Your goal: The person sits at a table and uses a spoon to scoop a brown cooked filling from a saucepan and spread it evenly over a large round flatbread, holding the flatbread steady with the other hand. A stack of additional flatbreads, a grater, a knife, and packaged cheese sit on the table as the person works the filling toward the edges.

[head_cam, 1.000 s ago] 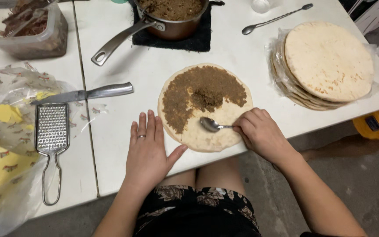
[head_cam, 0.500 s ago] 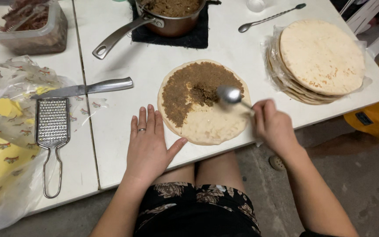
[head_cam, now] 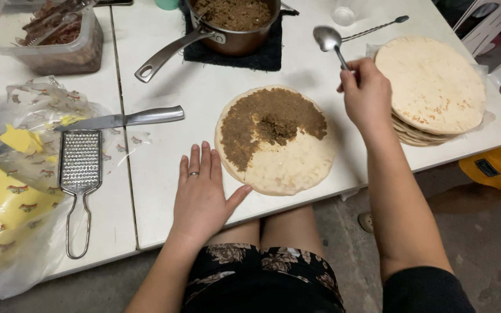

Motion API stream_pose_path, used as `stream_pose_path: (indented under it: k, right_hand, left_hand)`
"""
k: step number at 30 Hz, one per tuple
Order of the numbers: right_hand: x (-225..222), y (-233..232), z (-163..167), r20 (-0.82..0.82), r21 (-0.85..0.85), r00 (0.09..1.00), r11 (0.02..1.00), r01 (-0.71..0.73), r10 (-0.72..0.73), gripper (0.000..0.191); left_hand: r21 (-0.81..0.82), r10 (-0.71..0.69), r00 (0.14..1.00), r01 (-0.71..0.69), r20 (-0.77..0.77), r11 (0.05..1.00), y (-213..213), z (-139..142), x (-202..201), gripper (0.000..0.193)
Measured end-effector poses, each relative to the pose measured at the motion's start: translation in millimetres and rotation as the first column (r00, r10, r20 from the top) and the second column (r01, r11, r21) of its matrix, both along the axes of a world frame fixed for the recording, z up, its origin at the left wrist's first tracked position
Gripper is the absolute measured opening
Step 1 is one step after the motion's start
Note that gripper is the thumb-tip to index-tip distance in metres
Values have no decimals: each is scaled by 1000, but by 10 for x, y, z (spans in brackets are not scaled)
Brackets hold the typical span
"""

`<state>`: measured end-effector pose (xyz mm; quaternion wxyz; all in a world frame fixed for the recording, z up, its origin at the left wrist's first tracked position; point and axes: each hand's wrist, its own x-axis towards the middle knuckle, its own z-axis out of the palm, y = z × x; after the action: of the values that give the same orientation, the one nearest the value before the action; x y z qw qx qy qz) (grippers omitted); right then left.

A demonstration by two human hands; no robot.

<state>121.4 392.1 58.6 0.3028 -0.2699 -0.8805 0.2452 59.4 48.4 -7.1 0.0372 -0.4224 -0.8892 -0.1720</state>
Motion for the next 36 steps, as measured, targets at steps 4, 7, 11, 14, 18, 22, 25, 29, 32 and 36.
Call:
stream_pose_path:
  k: [4,7,11,14,18,22,25,29,32,36]
  right_hand:
    - [324,-200,-64,78,41,985,986,-158,155,17]
    - [633,-351,-122,222,210,967,962,-173,125,17]
    - [983,-452,-125,285,467,946,840,-275,152,19]
    - [1090,-490,-158,285,473,940,826,-306,185,26]
    - [1035,-539,-231,245,556,947,770,-314,209,29]
    - [869,-593,-247,268,635,946,705,-315,182,30]
    - [767,-672,-275,286,621,929,693,-365,234,25]
    - [738,-775,-306,281,514,906,748,-420,315,29]
    - [691,-868,-320,254,561,915,723,-403,313,28]
    - [579,-1121,-373,194,763,929,547,-344,314,10]
  left_hand:
    - [4,-9,1000,9,12,1000,-9,-20,-45,102]
    - [12,-10,1000,10,14,1000,-10,-53,-99,101]
    - [18,-12,1000,12,19,1000,-8,-78,-142,100]
    - [20,-11,1000,11,14,1000,-4,-85,-142,102]
    - [6,-15,1000,15,20,1000,-29,-93,-128,102]
    - [3,-12,1000,12,20,1000,-61,-92,-114,102]
    - [-4,-12,1000,12,21,1000,-78,-86,-113,102]
    - [-29,-14,1000,15,21,999,-95,-96,-113,102]
    - [-23,-18,1000,18,26,1000,-103,-113,-124,103]
    - [-3,-20,1000,20,15,1000,-130,-129,-130,103]
